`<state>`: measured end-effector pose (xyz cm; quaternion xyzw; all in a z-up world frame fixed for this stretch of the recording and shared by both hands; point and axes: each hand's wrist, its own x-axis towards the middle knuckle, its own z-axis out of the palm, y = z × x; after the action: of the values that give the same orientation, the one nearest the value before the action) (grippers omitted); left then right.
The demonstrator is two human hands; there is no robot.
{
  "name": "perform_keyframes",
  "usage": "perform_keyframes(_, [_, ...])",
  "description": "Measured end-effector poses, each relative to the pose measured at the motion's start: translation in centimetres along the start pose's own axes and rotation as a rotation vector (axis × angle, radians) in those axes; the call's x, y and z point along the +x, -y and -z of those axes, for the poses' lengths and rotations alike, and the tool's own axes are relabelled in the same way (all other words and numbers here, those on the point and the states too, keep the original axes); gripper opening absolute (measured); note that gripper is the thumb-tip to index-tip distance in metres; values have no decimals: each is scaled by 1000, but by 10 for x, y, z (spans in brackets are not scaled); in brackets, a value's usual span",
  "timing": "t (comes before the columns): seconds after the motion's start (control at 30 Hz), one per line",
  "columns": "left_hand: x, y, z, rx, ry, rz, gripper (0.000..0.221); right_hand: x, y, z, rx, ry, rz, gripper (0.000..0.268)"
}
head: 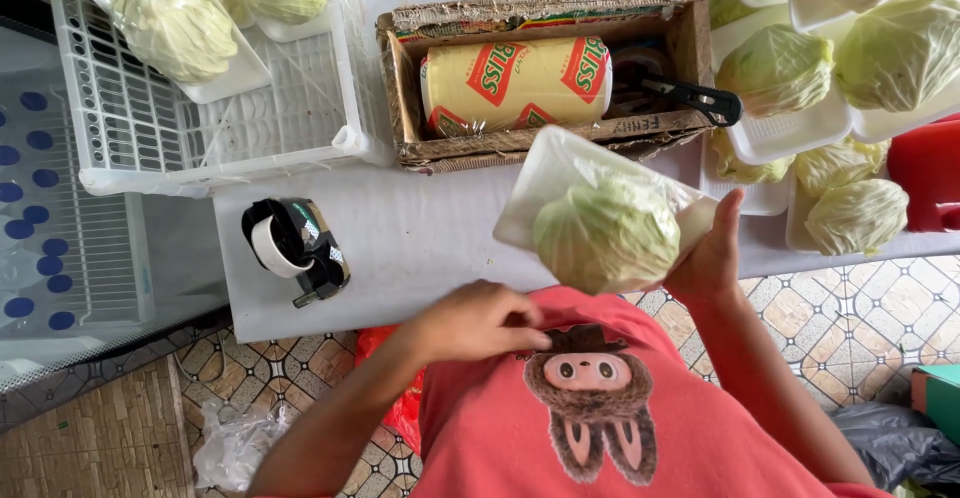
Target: The person is packaging cabbages by placing them on foam trays, wrapping them in plastic film, and sealing the film with tape.
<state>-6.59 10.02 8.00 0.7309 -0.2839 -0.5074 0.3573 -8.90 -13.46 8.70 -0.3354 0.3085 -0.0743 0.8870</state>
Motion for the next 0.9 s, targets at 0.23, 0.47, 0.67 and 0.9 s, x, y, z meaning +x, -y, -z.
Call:
perform_keyframes(0.23, [-27,-49,57,226,-632,-370,27,-3,-22,68,-98,250,-131,86])
perform_keyframes(0.47, [24,-40,43,425,-535,-221,29,10,-25,113,-377,470,-173,114])
perform_keyframes(0.67, [20,-66,45,368,-453,-224,29,11,-15,111,-370,531,-153,109])
perform_keyframes(0.9, [35,-53,31,220,-391,-352,20,12,-17,111,-375,668,-178,106])
